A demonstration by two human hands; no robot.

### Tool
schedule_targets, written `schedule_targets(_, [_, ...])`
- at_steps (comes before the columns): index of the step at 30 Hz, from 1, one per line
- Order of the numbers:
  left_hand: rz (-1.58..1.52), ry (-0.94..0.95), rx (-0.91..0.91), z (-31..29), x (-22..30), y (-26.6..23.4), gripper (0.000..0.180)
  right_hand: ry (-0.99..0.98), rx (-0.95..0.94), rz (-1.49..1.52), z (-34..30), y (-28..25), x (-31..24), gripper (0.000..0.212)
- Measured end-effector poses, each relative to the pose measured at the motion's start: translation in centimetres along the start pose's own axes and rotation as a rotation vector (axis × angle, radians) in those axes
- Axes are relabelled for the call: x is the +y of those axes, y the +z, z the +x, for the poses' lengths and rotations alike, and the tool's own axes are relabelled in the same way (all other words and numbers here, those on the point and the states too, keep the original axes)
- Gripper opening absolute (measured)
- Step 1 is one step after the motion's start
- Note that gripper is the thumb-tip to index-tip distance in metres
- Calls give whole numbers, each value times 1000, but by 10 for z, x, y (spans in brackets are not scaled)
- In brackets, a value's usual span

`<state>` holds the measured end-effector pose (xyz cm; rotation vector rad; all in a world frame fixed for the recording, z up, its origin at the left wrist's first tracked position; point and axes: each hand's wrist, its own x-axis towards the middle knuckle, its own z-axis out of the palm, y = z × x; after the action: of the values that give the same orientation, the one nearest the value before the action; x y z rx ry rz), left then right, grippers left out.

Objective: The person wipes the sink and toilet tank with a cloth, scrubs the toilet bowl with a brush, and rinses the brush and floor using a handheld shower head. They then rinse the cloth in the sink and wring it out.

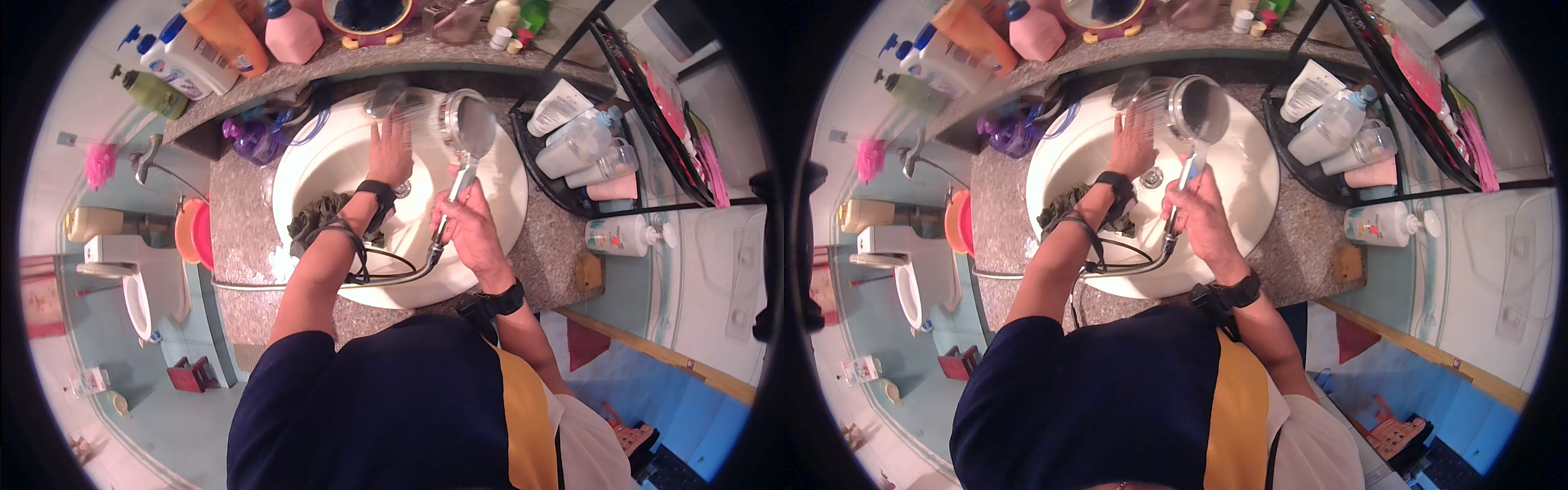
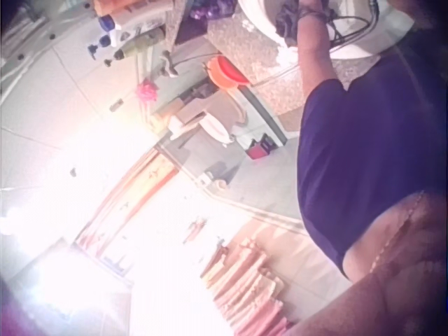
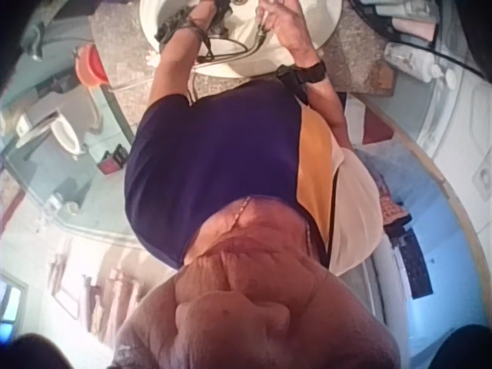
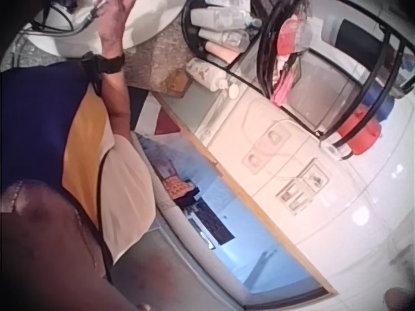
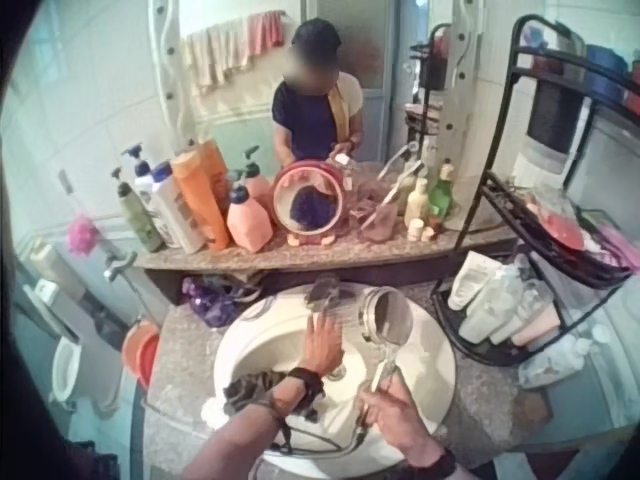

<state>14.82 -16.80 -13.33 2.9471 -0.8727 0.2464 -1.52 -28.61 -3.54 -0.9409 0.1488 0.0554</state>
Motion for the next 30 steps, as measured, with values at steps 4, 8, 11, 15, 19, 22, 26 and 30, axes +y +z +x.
schedule_targets(4, [-4,113,-115,-2,16,0,66,-7,35,-51,2,-6,1,51])
schedule_targets(8, [-280,191,-50,14,62,17,66,-121,121,-14,-2,-21,-7,50])
schedule_targets(11, [-373,191,-65,35,97,36,67,-141,208,-32,-14,-37,-13,51])
schedule_targets(15, [-302,283,-146,46,142,51,70,-166,320,13,-41,-56,-14,51])
schedule_targets(19, [-272,392,-193,27,198,47,74,-169,440,-3,-68,-72,-14,52])
schedule_targets(22, [-162,506,-325,0,227,36,72,-200,454,27,-79,-78,-12,53])
schedule_targets(26, [-154,660,-334,-15,223,26,79,-219,437,59,-90,-85,-9,54])
schedule_targets(30, [-275,571,-208,0,210,28,94,-180,483,94,-110,-93,-6,55])
